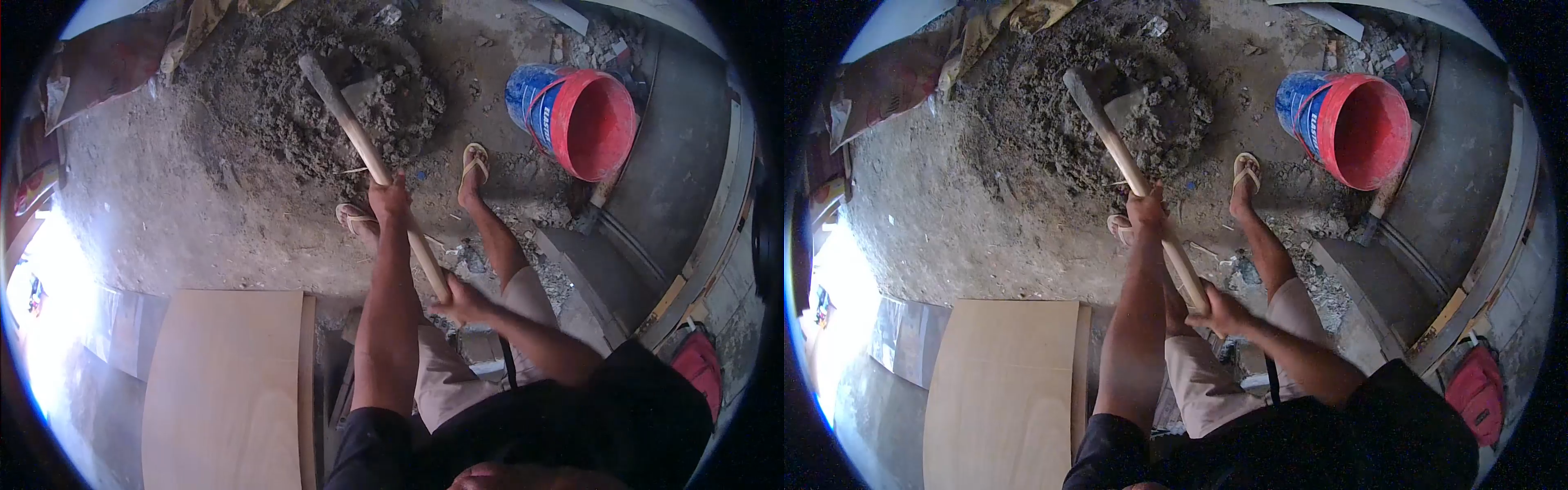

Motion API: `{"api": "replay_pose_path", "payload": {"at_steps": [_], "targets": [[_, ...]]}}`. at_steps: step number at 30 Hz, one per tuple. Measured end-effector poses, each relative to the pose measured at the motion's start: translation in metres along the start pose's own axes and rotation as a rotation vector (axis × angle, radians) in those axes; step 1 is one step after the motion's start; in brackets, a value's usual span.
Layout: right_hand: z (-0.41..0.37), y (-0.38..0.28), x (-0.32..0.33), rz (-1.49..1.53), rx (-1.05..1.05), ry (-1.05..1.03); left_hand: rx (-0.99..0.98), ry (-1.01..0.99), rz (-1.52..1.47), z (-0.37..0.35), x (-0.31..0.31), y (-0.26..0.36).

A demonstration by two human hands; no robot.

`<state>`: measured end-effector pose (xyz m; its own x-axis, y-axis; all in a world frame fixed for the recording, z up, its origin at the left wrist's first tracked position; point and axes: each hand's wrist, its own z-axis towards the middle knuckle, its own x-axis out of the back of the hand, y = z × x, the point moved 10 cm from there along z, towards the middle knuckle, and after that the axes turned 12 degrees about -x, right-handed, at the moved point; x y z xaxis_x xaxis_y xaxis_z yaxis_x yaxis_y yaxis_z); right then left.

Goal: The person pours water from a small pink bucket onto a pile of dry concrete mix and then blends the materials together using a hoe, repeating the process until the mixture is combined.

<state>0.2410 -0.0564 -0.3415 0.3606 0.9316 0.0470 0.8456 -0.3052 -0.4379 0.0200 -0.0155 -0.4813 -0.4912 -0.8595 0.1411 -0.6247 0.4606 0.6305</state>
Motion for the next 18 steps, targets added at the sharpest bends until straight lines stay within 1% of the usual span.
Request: {"api": "replay_pose_path", "payload": {"at_steps": [1,2,3,4,5,6,7,8,10,11,14,15,18], "targets": [[-0.011,-0.002,-0.012,-0.008,-0.181,0.026,-0.016,0.018,-0.009,-0.002,0.004,-0.008],[-0.010,0.002,-0.017,-0.039,-0.204,0.084,-0.034,0.035,-0.020,0.001,0.006,-0.019],[-0.007,0.008,-0.022,-0.069,-0.230,0.140,-0.094,0.007,0.148,0.007,0.012,-0.020],[-0.005,0.016,-0.026,-0.097,-0.256,0.193,-0.090,0.008,0.177,0.012,0.018,-0.029],[-0.007,0.001,-0.024,-0.096,-0.130,0.282,-0.089,0.003,0.210,0.009,0.019,-0.016],[-0.008,-0.005,-0.026,-0.076,-0.151,0.269,-0.085,-0.002,0.245,0.006,0.021,-0.004],[-0.011,-0.011,-0.026,-0.059,-0.168,0.251,-0.047,0.016,0.210,0.002,0.024,0.004],[-0.014,-0.018,-0.024,-0.045,-0.183,0.235,-0.056,0.035,0.246,-0.001,0.029,0.012],[-0.024,-0.030,-0.023,-0.052,-0.146,0.205,-0.084,0.059,0.304,-0.009,0.038,0.025],[-0.030,-0.034,-0.022,-0.060,-0.129,0.191,-0.070,0.038,0.313,-0.012,0.044,0.021],[-0.044,-0.028,-0.031,-0.087,-0.149,0.173,-0.103,0.049,0.200,-0.033,0.064,0.040],[-0.046,-0.033,-0.032,-0.070,-0.119,0.180,-0.208,0.044,0.162,-0.038,0.067,0.059],[-0.034,-0.065,-0.024,-0.080,-0.015,0.206,-0.288,0.059,-0.025,-0.035,0.071,0.104]]}}
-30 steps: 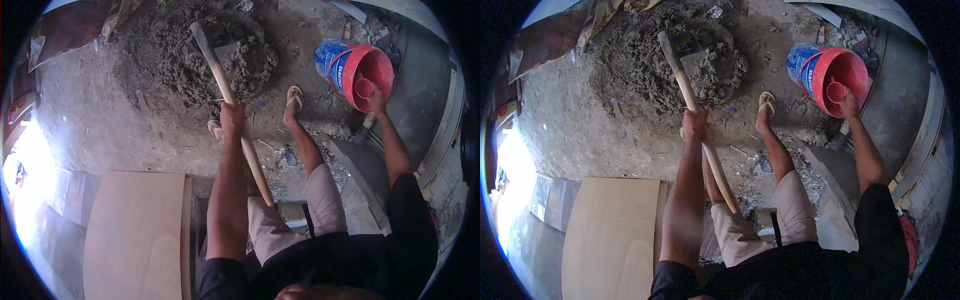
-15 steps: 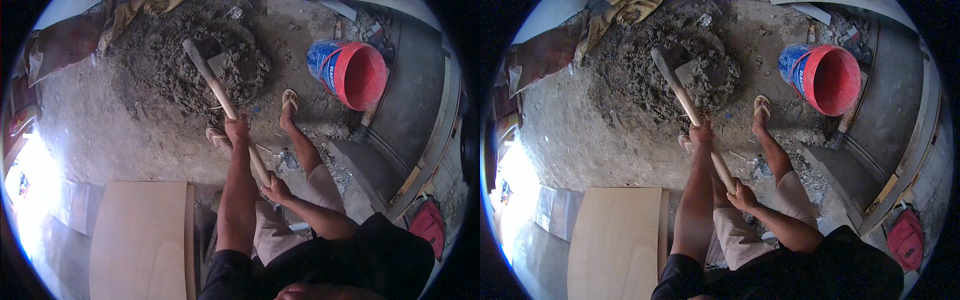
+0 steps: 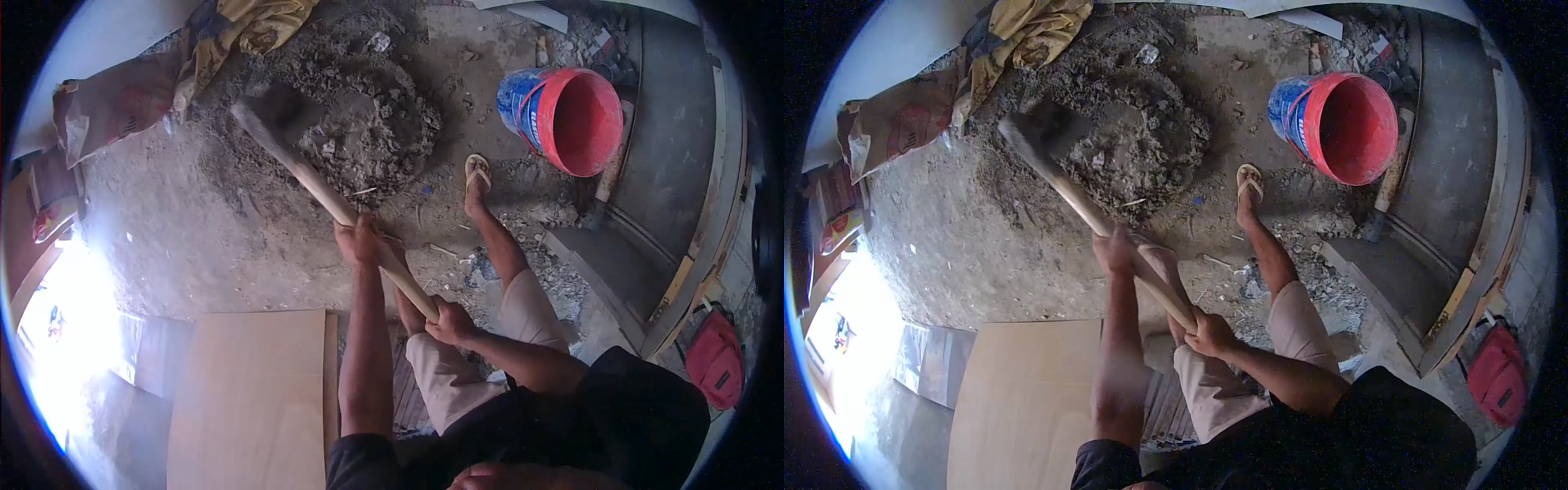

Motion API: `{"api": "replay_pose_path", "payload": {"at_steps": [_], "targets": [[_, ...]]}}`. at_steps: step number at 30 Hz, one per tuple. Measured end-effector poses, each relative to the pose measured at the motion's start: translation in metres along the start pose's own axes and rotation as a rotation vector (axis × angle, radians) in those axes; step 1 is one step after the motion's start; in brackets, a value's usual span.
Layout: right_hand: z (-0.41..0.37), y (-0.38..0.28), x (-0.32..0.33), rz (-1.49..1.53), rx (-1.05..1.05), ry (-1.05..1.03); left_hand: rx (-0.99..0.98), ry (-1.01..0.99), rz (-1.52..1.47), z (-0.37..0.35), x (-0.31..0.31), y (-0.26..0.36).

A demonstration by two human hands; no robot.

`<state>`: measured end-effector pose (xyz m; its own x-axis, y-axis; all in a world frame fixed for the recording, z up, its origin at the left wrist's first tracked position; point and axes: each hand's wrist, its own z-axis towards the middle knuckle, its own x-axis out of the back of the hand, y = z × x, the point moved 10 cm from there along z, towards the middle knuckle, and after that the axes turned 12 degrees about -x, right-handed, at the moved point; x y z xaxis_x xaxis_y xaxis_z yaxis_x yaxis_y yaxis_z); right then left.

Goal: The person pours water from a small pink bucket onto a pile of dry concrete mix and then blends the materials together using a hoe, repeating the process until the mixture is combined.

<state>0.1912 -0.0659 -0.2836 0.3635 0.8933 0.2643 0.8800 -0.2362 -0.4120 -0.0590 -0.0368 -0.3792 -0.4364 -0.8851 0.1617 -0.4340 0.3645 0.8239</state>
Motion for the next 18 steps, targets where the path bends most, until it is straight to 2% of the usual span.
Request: {"api": "replay_pose_path", "payload": {"at_steps": [1,3,6,8,11,13,14,18], "targets": [[0.011,-0.009,0.001,-0.032,0.008,-0.011,-0.020,-0.040,0.121,0.012,-0.005,0.024],[0.042,-0.029,0.005,-0.106,0.021,-0.038,-0.095,-0.081,-0.033,0.045,-0.016,0.038],[0.081,-0.062,0.020,-0.059,0.049,-0.038,-0.098,-0.082,0.052,0.097,-0.036,0.045],[0.084,-0.082,0.025,-0.003,0.053,-0.007,-0.078,-0.118,0.118,0.123,-0.045,0.030],[0.074,-0.068,0.002,0.136,-0.032,0.010,-0.015,-0.225,0.410,0.146,-0.041,-0.070],[0.058,-0.060,-0.005,0.200,-0.032,0.096,0.018,-0.245,0.625,0.125,-0.043,-0.076],[0.056,-0.055,-0.010,0.242,-0.061,0.068,0.029,-0.249,0.736,0.114,-0.042,-0.075],[0.034,-0.042,-0.031,0.441,-0.093,-0.089,0.176,-0.299,0.579,0.084,-0.035,-0.081]]}}
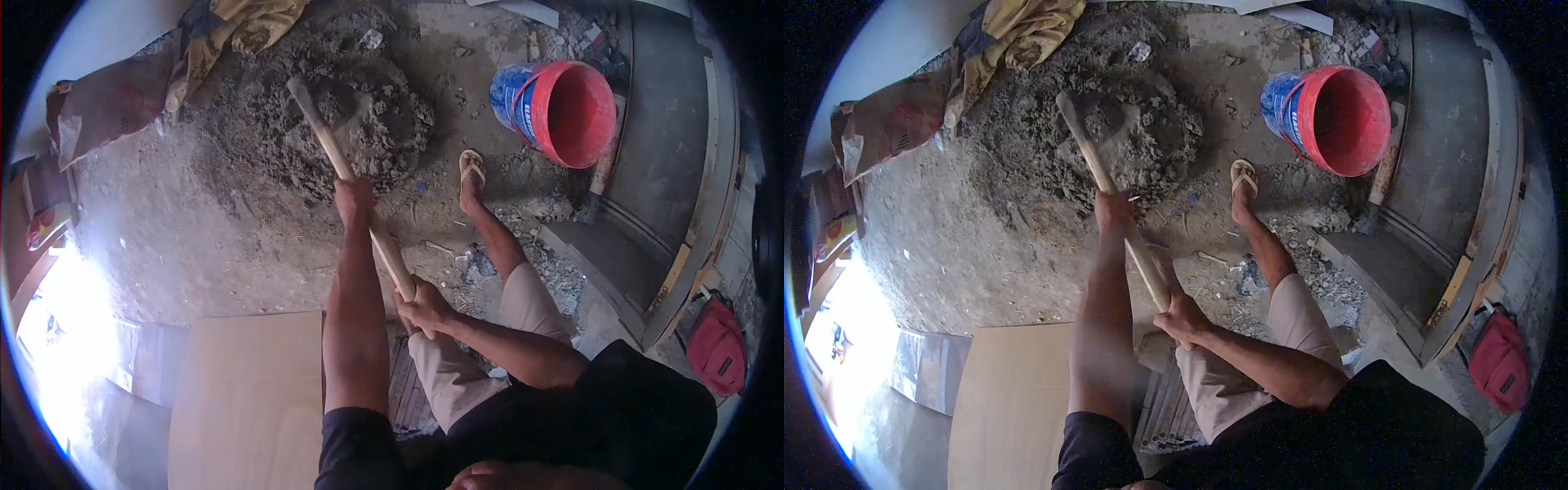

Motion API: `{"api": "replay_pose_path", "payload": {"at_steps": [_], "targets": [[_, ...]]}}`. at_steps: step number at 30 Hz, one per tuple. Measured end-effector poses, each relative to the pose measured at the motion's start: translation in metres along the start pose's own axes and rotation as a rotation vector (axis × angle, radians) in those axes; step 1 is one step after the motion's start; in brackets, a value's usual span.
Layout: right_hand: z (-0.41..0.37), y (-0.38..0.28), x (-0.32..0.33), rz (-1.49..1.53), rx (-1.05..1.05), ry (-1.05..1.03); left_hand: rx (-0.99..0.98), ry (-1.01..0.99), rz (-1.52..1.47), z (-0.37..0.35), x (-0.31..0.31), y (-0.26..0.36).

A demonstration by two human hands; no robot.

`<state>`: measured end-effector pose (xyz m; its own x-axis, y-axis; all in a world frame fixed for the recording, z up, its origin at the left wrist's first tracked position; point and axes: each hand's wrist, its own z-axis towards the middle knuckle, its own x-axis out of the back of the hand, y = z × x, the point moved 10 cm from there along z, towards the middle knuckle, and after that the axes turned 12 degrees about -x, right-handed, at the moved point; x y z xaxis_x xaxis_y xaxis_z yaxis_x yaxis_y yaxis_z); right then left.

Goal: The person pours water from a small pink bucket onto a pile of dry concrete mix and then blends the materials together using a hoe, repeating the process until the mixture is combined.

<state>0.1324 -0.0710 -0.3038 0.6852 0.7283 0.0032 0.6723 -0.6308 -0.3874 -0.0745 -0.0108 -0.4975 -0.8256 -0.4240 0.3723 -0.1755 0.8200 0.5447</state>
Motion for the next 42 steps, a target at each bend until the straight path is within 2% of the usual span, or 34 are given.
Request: {"api": "replay_pose_path", "payload": {"at_steps": [2,3,4,6,8,12,15,18,22,25,27,31,34,35,38,39,42], "targets": [[-0.013,0.001,-0.001,-0.105,-0.048,-0.023,0.009,0.030,-0.017,-0.025,0.011,0.007],[-0.019,-0.003,-0.001,-0.176,-0.075,-0.039,-0.056,0.055,0.148,-0.040,0.027,0.029],[-0.025,-0.006,-0.001,-0.247,-0.100,-0.057,-0.053,0.037,0.106,-0.050,0.031,0.037],[-0.038,0.000,-0.008,-0.256,0.065,0.032,-0.032,-0.002,0.031,-0.070,0.040,0.037],[-0.047,0.005,-0.014,-0.256,0.206,0.113,-0.028,-0.020,0.056,-0.067,0.043,0.008],[-0.063,0.017,-0.016,-0.208,-0.096,-0.061,0.069,0.051,-0.075,-0.093,0.051,0.014],[-0.064,0.019,-0.010,-0.318,-0.207,-0.131,0.062,0.107,-0.106,-0.109,0.061,0.040],[-0.054,0.037,-0.010,-0.346,-0.136,-0.174,0.017,0.155,-0.272,-0.104,0.066,0.029],[-0.033,0.010,0.000,-0.320,0.229,-0.053,-0.046,0.225,-0.206,-0.102,0.091,0.076],[-0.009,-0.027,0.016,-0.410,0.146,-0.048,-0.224,0.283,-0.350,-0.080,0.102,0.109],[0.008,-0.052,0.028,-0.482,0.113,-0.001,-0.276,0.261,-0.427,-0.055,0.101,0.124],[0.043,-0.094,0.043,-0.419,0.139,0.093,-0.267,0.287,-0.364,0.000,0.091,0.144],[0.056,-0.107,0.044,-0.325,0.097,0.063,-0.111,0.119,-0.123,0.055,0.055,0.107],[0.054,-0.102,0.045,-0.295,0.063,0.071,-0.180,0.093,-0.274,0.061,0.038,0.088],[0.040,-0.071,0.042,-0.255,-0.036,0.076,-0.084,0.098,-0.021,0.033,0.018,0.077],[0.043,-0.045,0.036,-0.275,-0.070,0.054,-0.115,0.108,-0.085,0.058,0.005,0.032],[0.021,-0.033,0.025,-0.291,-0.152,-0.052,-0.064,0.016,-0.224,0.028,-0.001,0.020]]}}
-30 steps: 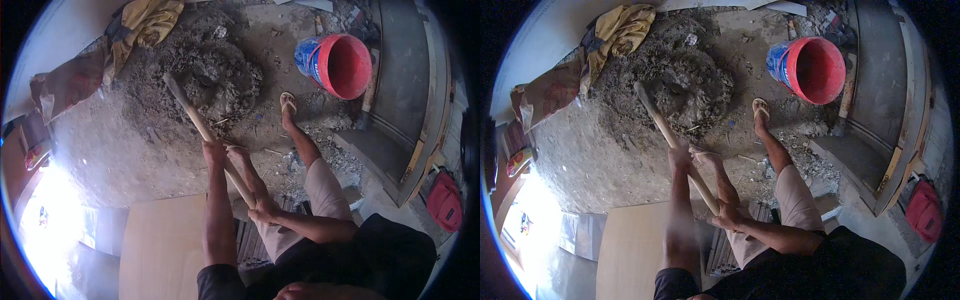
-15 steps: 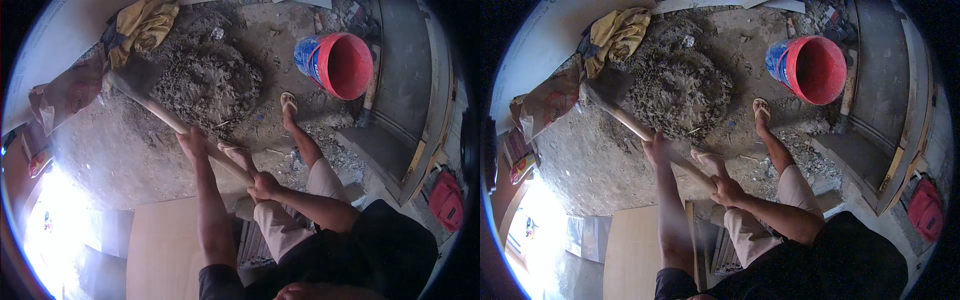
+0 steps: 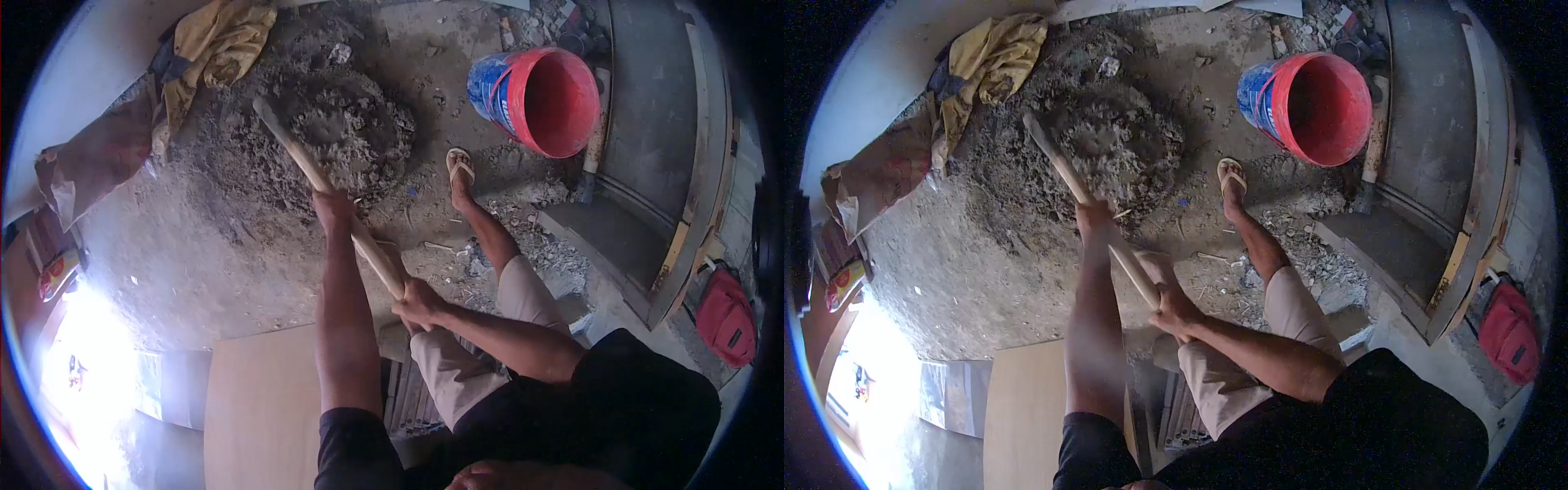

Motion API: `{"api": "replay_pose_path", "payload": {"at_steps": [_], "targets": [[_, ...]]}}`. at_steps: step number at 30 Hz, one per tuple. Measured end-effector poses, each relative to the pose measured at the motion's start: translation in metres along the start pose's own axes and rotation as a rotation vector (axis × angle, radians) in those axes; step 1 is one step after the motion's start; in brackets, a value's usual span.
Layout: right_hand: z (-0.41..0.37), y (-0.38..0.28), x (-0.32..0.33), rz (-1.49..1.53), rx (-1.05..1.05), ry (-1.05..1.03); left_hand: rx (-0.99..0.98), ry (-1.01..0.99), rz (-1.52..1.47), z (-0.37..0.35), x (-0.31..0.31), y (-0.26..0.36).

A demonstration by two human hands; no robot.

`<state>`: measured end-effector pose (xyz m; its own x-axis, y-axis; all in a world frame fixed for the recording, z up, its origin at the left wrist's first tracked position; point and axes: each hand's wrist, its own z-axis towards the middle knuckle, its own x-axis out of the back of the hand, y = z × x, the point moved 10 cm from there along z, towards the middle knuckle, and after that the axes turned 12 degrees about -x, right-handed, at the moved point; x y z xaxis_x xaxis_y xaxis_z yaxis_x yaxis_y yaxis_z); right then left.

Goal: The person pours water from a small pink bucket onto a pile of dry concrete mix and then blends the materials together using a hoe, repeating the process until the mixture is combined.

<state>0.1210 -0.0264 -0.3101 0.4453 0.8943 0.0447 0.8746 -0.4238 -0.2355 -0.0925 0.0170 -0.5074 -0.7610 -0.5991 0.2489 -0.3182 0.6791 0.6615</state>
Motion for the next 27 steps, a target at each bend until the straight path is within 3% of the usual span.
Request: {"api": "replay_pose_path", "payload": {"at_steps": [6,8,9,15,17,20,21,23,25,27], "targets": [[-0.038,-0.003,-0.020,-0.062,0.076,-0.003,-0.051,0.028,0.253,-0.027,0.040,-0.014],[-0.059,-0.009,-0.021,0.047,0.007,-0.116,-0.023,0.005,0.295,-0.054,0.043,0.006],[-0.071,-0.012,-0.020,0.150,-0.141,-0.264,-0.013,0.011,0.283,-0.074,0.042,0.033],[-0.051,-0.001,-0.024,0.012,0.192,0.096,-0.106,0.071,0.263,-0.085,0.042,0.093],[-0.046,-0.013,-0.004,-0.003,0.207,0.121,-0.150,0.083,0.255,-0.076,0.036,0.119],[-0.028,-0.033,0.032,0.030,0.383,0.330,-0.217,0.047,0.133,-0.055,0.009,0.162],[-0.025,-0.040,0.045,0.113,0.292,0.234,-0.267,0.016,0.034,-0.048,-0.004,0.176],[-0.008,-0.044,0.058,0.168,0.162,0.123,-0.210,0.032,0.120,-0.029,-0.029,0.192],[0.005,-0.039,0.060,0.116,0.077,0.080,-0.169,-0.021,0.037,-0.004,-0.054,0.167],[-0.002,-0.034,0.055,0.252,0.121,0.129,-0.113,-0.069,0.007,0.015,-0.076,0.124]]}}
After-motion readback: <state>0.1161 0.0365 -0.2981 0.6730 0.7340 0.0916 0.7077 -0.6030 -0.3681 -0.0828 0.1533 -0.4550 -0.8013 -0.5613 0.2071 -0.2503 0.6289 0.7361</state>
